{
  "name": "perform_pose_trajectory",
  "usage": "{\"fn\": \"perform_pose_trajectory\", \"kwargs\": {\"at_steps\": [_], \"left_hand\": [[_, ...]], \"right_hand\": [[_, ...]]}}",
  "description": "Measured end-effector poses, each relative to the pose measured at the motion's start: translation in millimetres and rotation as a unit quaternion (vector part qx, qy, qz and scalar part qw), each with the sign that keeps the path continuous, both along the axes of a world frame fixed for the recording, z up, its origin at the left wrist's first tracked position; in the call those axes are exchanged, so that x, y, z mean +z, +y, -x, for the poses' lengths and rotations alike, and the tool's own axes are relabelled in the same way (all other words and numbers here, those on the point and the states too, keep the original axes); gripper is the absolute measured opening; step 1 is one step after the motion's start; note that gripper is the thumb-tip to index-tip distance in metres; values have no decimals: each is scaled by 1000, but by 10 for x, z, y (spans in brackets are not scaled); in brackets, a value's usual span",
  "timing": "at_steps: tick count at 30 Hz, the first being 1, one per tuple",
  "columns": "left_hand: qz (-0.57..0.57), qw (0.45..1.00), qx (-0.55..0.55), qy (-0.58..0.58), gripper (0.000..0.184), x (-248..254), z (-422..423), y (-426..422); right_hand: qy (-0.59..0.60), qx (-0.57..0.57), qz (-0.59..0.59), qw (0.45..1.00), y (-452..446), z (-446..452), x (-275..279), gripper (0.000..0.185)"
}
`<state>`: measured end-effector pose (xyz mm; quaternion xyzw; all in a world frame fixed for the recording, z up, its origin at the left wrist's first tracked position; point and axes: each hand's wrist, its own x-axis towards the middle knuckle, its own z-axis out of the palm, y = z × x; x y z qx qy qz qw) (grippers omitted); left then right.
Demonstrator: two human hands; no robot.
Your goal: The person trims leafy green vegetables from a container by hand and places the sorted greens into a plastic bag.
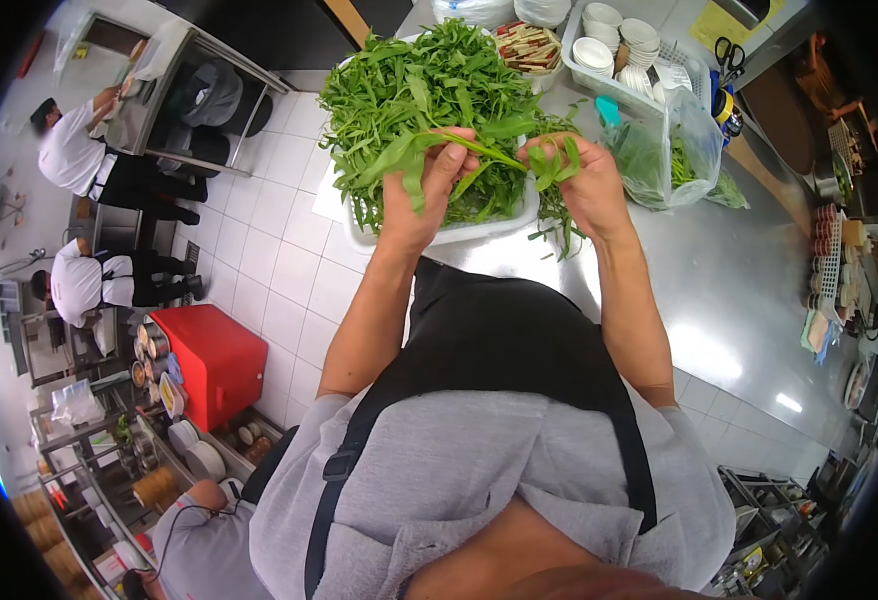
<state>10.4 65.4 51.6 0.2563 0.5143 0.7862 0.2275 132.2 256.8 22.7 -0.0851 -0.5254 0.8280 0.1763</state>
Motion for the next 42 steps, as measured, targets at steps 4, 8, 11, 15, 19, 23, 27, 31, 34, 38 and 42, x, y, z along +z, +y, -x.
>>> {"fn": "perform_pose_trajectory", "kwargs": {"at_steps": [4, 8, 11, 15, 19, 23, 27, 31, 34, 38, 42], "left_hand": [[28, 999, -8, 15, 23, 35, -52, 48], [109, 990, -11, 93, 21, 111, -137, 107], [147, 979, -24, 141, 21, 123, -185, 136], [128, 986, -38, 98, 23, -15, -160, 238], [143, 983, -96, 61, 26, 27, -178, 639], [137, 969, -91, 182, 52, -4, -379, 1549], [248, 946, -87, 188, 42, -75, -409, 2454], [203, 959, -119, 158, 24, -352, -274, 2772], [188, 960, -111, 177, 22, -302, -260, 2701], [162, 946, -130, 249, 21, -100, -336, 2608], [182, 928, -141, 294, 30, -8, -374, 2559]], "right_hand": [[-44, 0, -73, 996, -52, -14, 114, 19], [-68, 13, -229, 971, -70, -65, 211, 16], [-90, 42, -330, 939, -23, -172, 279, 19], [-63, -25, -303, 951, 225, -498, 180, 18], [-32, -267, -214, 939, 477, -814, 352, 18], [-83, -422, -360, 828, 1029, -950, 249, 23], [-228, -331, -618, 676, 1382, -920, -48, 27], [-456, -180, -670, 557, 1723, -1024, -147, 24], [-499, -107, -697, 504, 1818, -1110, -165, 20], [-447, -109, -714, 527, 1808, -718, -180, 20], [-450, -117, -698, 544, 2206, -619, -684, 22]]}}
